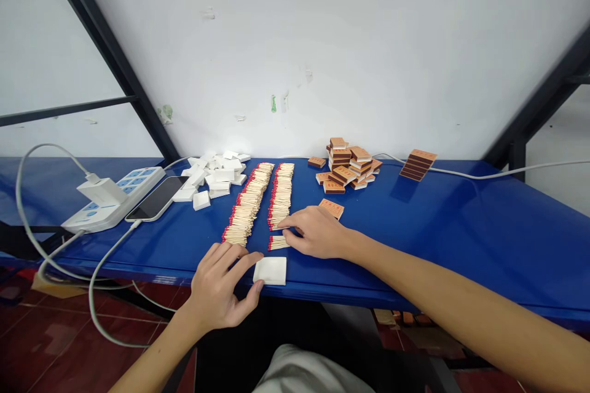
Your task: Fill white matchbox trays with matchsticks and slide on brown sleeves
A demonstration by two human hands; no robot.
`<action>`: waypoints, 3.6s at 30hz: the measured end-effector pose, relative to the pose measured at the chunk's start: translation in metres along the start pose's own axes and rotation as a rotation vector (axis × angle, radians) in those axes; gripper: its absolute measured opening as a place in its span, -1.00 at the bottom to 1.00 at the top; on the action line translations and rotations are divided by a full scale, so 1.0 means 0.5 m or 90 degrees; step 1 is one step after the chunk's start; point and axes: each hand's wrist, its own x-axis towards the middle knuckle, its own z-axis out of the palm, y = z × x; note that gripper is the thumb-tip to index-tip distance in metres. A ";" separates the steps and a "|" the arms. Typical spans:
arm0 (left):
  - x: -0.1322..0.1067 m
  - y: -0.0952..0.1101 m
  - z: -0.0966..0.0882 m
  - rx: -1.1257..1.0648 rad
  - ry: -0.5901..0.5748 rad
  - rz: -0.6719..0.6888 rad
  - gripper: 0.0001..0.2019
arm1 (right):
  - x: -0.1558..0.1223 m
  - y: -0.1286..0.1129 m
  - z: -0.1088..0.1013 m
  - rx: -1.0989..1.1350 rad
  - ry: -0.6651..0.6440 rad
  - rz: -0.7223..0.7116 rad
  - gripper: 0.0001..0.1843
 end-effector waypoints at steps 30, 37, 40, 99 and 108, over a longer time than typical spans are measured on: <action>0.001 0.002 -0.005 -0.001 -0.006 -0.002 -0.76 | 0.002 -0.012 -0.010 0.022 -0.048 -0.007 -0.75; 0.003 0.003 -0.007 0.001 -0.002 -0.002 -0.76 | 0.003 -0.016 -0.011 0.028 -0.053 0.035 -0.66; 0.002 0.002 -0.008 -0.004 -0.002 0.000 -0.76 | 0.003 -0.014 -0.009 0.034 -0.052 0.029 -0.69; 0.001 0.000 -0.003 -0.014 -0.002 0.010 -0.77 | 0.004 -0.022 -0.019 0.104 -0.097 -0.009 -0.77; 0.000 0.001 -0.004 -0.011 -0.003 0.010 -0.77 | -0.005 -0.015 -0.011 0.076 -0.085 -0.049 -0.78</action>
